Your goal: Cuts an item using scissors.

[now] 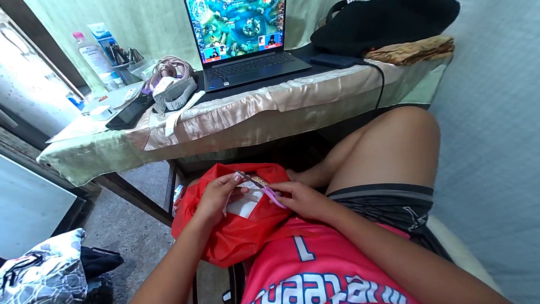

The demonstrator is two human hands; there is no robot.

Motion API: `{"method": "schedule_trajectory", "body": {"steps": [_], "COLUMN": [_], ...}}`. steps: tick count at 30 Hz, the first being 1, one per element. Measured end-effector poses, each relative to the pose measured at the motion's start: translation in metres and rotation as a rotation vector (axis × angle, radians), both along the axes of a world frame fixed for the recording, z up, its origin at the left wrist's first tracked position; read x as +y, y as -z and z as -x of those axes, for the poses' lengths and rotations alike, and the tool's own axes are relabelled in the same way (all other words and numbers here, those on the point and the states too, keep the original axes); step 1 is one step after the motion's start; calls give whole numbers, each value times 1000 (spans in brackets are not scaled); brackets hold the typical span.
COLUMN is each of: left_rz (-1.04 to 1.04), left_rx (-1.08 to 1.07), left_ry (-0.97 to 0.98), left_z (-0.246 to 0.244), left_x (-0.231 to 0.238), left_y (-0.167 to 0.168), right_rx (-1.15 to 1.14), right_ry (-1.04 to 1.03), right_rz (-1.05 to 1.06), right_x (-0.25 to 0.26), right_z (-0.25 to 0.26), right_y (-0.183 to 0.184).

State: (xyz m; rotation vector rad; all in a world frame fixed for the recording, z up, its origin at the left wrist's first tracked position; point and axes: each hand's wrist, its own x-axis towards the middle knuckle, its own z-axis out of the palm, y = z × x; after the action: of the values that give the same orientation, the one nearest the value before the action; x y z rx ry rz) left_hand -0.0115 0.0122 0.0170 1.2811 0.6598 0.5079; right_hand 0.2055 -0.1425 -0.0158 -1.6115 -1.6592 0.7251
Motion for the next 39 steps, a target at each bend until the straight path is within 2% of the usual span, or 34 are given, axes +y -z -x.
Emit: {"method": "schedule_trajectory", "body": {"steps": [39], "left_rz": [41], "left_rx": [-4], "left_ry": [-16], "left_z": [-1], "left_x": [-3], "left_y": [-2], "right_rx": [-33], "right_ry": [6], "right_rz": [-33], "right_x": [0], "right_z": [1], "right_y": [3]}}
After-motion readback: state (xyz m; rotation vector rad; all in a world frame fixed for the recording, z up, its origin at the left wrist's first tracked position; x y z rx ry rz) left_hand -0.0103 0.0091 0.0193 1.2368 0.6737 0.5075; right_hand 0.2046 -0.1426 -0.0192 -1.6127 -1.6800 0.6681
